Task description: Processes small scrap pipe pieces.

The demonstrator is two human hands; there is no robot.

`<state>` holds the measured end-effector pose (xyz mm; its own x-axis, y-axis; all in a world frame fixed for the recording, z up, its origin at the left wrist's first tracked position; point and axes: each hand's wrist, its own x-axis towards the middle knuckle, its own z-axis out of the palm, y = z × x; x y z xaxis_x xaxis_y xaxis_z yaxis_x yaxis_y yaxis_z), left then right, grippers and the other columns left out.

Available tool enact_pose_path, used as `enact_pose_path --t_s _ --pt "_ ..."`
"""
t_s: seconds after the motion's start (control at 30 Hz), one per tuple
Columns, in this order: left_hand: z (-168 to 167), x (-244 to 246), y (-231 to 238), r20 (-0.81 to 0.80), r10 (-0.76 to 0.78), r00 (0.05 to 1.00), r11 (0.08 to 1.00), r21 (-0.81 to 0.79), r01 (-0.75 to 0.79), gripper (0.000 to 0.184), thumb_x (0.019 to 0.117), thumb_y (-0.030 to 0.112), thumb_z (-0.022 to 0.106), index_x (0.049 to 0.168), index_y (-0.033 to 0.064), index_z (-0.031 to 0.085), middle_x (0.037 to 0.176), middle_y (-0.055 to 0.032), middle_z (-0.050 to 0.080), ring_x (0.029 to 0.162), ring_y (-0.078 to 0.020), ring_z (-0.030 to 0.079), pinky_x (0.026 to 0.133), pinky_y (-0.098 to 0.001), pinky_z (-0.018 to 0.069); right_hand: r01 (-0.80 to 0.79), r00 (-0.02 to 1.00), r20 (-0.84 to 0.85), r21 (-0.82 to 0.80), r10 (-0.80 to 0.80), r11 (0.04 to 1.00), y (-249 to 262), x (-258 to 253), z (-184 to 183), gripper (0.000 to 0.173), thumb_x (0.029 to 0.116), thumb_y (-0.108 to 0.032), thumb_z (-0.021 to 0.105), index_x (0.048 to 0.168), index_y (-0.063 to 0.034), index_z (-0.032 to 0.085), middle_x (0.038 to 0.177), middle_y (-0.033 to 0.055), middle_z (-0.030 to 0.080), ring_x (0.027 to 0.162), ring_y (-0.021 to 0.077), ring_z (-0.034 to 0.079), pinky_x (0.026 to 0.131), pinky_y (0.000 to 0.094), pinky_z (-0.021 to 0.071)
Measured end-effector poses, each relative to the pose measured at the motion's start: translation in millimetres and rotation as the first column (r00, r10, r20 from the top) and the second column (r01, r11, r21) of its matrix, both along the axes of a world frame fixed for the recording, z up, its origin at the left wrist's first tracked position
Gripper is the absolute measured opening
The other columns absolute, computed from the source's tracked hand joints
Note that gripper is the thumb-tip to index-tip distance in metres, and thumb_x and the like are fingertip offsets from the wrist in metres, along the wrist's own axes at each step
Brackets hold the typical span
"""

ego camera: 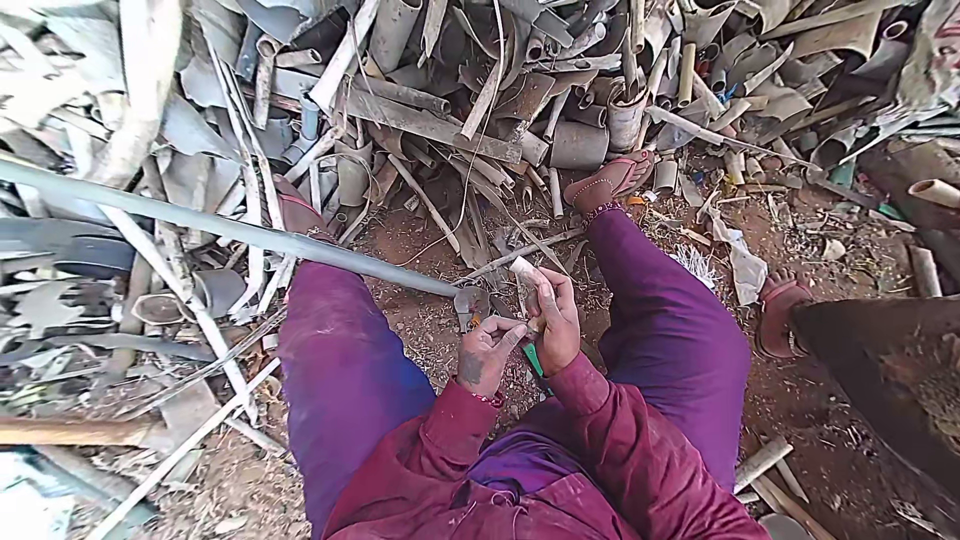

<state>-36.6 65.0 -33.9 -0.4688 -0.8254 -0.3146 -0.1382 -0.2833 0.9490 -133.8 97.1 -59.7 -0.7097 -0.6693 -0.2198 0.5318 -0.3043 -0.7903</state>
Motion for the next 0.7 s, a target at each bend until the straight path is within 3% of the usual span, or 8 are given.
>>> enact_pose_path --t_s 0.17,0.3,0.4,0.47,0.6,0.7 --pt "-1 -4 0 0.118 0.048 0.992 0.998 0.034 -0.052 0.004 0.0966 -0.007 0.058 0.1 -0.0087 0.061 0.085 -0.0044 0.068 0.074 -0.0044 0.069 0.075 -0.0221 0.0607 -0.109 0.994 -0.021 -0.121 0.107 0.987 1 0 -4 0.017 0.1012 -0.012 0.05 0.118 -0.0106 0.054 0.071 -0.011 0.054 0.06 -0.0036 0.05 0.061 0.0146 0.0456" --pt "-6 -5 -16 0.13 0.225 0.966 0.947 0.201 -0.248 0.009 0.1057 -0.002 0.045 0.109 -0.008 0.052 0.075 -0.0016 0.06 0.061 -0.0049 0.063 0.064 -0.0202 0.0564 -0.239 0.938 0.177 -0.292 0.298 0.926 5 2 2 0.021 0.1053 -0.018 0.042 0.109 -0.0122 0.062 0.06 -0.0106 0.054 0.053 0.0006 0.053 0.058 0.0185 0.0482" --pt "-8 0 -20 0.035 0.194 0.98 0.98 0.041 -0.196 0.013 0.106 -0.001 0.044 0.105 -0.0068 0.055 0.071 0.0007 0.065 0.06 -0.0046 0.066 0.062 -0.0203 0.0582 -0.225 0.939 0.197 -0.266 0.281 0.937 3 -1 -3 0.029 0.1089 -0.022 0.033 0.108 -0.0115 0.06 0.062 -0.0093 0.056 0.056 0.0006 0.054 0.06 0.0178 0.0488" --pt "-4 3 -21 0.101 0.097 0.99 0.993 -0.077 -0.09 0.021 0.1073 0.001 0.04 0.107 -0.0098 0.059 0.073 -0.0006 0.068 0.063 -0.004 0.068 0.066 -0.0208 0.0595 -0.184 0.936 0.247 -0.27 0.253 0.945 2 -7 -7 0.036 0.11 -0.02 0.026 0.104 -0.0103 0.06 0.064 -0.0066 0.058 0.058 0.0027 0.056 0.063 0.0186 0.0501" --pt "3 5 -24 0.297 -0.014 0.955 0.995 -0.088 0.042 0.031 0.1102 0.007 0.037 0.114 -0.0102 0.062 0.086 -0.0073 0.071 0.072 -0.0044 0.069 0.073 -0.0214 0.0585 -0.172 0.937 0.256 -0.259 0.239 0.95 3 -10 -8 0.039 0.1102 -0.021 0.024 0.1 -0.0114 0.061 0.065 -0.0056 0.06 0.061 0.0048 0.059 0.068 0.0217 0.0522" --pt "-2 7 -26 0.356 -0.018 0.934 0.986 -0.149 0.076 0.031 0.104 0.006 0.053 0.132 -0.008 0.057 0.108 -0.017 0.07 0.086 -0.0121 0.071 0.081 -0.0273 0.0585 -0.178 0.934 0.261 -0.253 0.244 0.951 3 -8 -10 0.04 0.1101 -0.022 0.024 0.1 -0.0115 0.062 0.065 -0.0053 0.059 0.062 0.0063 0.058 0.071 0.0247 0.0521"
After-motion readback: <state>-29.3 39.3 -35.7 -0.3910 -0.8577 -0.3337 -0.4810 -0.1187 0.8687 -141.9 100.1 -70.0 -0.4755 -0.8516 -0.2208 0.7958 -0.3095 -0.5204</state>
